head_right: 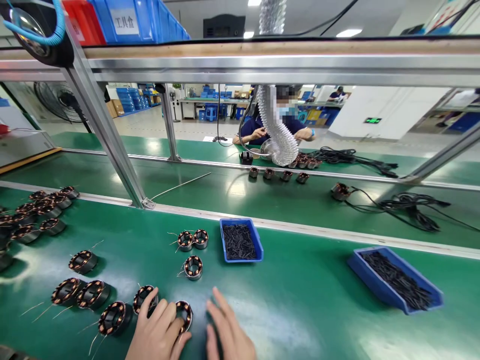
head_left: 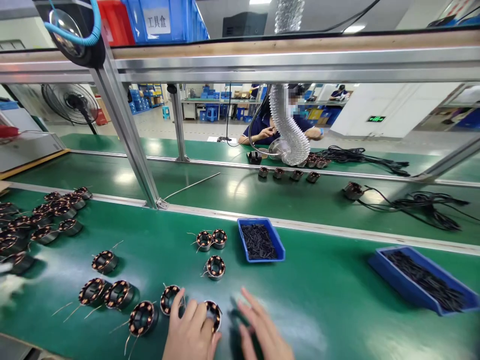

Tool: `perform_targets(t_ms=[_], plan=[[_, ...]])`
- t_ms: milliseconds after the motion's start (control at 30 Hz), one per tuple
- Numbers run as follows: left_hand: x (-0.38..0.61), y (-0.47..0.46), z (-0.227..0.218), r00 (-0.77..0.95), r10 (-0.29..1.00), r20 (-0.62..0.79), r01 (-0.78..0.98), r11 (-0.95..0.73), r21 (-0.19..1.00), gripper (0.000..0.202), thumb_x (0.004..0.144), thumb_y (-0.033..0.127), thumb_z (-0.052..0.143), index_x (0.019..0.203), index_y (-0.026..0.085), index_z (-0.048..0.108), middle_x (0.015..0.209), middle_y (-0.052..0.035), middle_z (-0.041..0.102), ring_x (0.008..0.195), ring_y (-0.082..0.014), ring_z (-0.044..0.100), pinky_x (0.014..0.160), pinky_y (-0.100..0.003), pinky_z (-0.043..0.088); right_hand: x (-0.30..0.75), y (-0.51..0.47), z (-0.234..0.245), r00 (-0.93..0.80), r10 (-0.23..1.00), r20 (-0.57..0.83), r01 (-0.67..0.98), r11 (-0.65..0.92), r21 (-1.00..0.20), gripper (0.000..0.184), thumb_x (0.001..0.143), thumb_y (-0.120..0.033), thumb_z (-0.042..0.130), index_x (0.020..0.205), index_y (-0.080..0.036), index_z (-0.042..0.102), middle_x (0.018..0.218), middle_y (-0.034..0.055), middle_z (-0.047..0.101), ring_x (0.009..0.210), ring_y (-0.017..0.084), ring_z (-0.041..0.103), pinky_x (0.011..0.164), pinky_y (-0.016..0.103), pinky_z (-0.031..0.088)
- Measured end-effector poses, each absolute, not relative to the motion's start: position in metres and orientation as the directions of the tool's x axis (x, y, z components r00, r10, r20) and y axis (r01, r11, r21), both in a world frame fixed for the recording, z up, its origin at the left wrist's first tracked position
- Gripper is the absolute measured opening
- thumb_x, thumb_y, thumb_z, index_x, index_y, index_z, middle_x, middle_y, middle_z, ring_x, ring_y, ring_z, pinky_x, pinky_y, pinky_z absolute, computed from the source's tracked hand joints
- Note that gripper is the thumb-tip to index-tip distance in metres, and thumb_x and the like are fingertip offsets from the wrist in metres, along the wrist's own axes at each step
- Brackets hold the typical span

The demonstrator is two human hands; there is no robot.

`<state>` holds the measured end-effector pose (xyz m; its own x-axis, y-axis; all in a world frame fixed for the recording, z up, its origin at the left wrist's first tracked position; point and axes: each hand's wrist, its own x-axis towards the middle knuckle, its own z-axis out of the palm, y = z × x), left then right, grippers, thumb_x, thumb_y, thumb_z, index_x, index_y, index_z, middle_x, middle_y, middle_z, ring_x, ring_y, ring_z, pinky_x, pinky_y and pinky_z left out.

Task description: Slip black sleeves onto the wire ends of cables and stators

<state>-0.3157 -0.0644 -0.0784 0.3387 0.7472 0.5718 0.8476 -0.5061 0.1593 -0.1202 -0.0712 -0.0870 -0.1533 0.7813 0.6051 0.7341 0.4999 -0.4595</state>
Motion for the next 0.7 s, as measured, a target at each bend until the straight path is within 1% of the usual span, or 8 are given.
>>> perform_targets(t_ms=[133,300,367,467,533,600,667,700], plan=[[-0.313,-0.048,-0.062,0.288,0.869,0.402,0.931,-0.352,0.096,0.011,0.09,0.018,0.063,0.079,0.021,0.065,0.087,-0.001,0.063,0.09,-0.0239,0.059,0.112,-0.066,0.026,-0.074,-0.016,-0.05,-0.219,0.79,0.573,0.844,0.448,-0.295,0.028,0.101,-0.023,0.046,0.118,-0.018,0.067,0.124,0.0133,0.073,0.105,0.023,0.075,0.084,0.032,0.063],[-0.31,-0.014,-0.036,0.122,0.951,0.285,0.987,-0.146,0.066,0.009,0.088,0.012,0.066,0.085,0.02,0.07,0.099,-0.0057,0.068,0.107,-0.031,0.06,0.109,-0.074,0.027,-0.052,0.055,-0.032,-0.278,0.917,0.286,0.958,0.287,0.009,0.024,0.095,-0.015,0.056,0.112,-0.016,0.074,0.11,0.0124,0.077,0.1,0.028,0.072,0.086,0.038,0.059],[-0.316,-0.01,-0.03,0.082,0.954,0.289,0.989,-0.115,0.097,0.021,0.087,0.01,0.065,0.105,0.021,0.07,0.107,-0.0072,0.068,0.113,-0.0318,0.059,0.11,-0.074,0.028,-0.053,0.074,-0.03,-0.286,0.927,0.243,0.958,0.281,0.055,0.021,0.091,-0.011,0.063,0.107,-0.015,0.077,0.1,0.0124,0.078,0.091,0.029,0.073,0.079,0.039,0.058],[-0.338,-0.022,-0.028,0.118,0.94,0.319,0.97,-0.179,0.166,0.053,0.086,0.018,0.068,0.137,0.024,0.054,0.123,-0.0094,0.065,0.121,-0.0322,0.058,0.111,-0.07,0.031,-0.056,0.089,-0.031,-0.294,0.927,0.233,0.956,0.287,0.065,0.014,0.086,-0.008,0.069,0.094,-0.016,0.078,0.086,0.011,0.077,0.084,0.029,0.073,0.069,0.037,0.054],[-0.359,-0.038,-0.03,0.159,0.933,0.324,0.958,-0.225,0.179,0.053,0.084,0.03,0.072,0.133,0.024,0.054,0.127,-0.0098,0.063,0.122,-0.0329,0.057,0.112,-0.066,0.034,-0.056,0.093,-0.033,-0.29,0.927,0.239,0.957,0.286,0.054,0.012,0.087,-0.008,0.069,0.086,-0.017,0.077,0.081,0.0097,0.076,0.081,0.029,0.072,0.067,0.036,0.051],[-0.382,-0.055,-0.034,0.207,0.932,0.298,0.951,-0.264,0.163,0.039,0.081,0.038,0.075,0.115,0.026,0.061,0.125,-0.0086,0.065,0.124,-0.0344,0.058,0.111,-0.064,0.036,-0.055,0.093,-0.037,-0.275,0.927,0.256,0.961,0.277,0.029,0.012,0.09,-0.011,0.067,0.083,-0.017,0.075,0.079,0.0087,0.075,0.079,0.029,0.072,0.066,0.036,0.049],[-0.399,-0.067,-0.039,0.259,0.931,0.255,0.944,-0.3,0.137,0.028,0.079,0.036,0.075,0.101,0.027,0.061,0.126,-0.0069,0.065,0.126,-0.0356,0.057,0.109,-0.065,0.038,-0.053,0.093,-0.04,-0.248,0.928,0.279,0.966,0.26,-0.007,0.015,0.094,-0.016,0.063,0.082,-0.018,0.073,0.078,0.0075,0.075,0.078,0.027,0.071,0.066,0.035,0.048],[-0.404,-0.071,-0.042,0.278,0.929,0.243,0.942,-0.313,0.122,0.026,0.079,0.032,0.074,0.101,0.027,0.061,0.129,-0.0065,0.065,0.127,-0.036,0.056,0.109,-0.065,0.038,-0.052,0.092,-0.041,-0.23,0.928,0.293,0.968,0.248,-0.028,0.016,0.095,-0.019,0.062,0.083,-0.018,0.072,0.078,0.007,0.075,0.078,0.027,0.07,0.066,0.035,0.047]])
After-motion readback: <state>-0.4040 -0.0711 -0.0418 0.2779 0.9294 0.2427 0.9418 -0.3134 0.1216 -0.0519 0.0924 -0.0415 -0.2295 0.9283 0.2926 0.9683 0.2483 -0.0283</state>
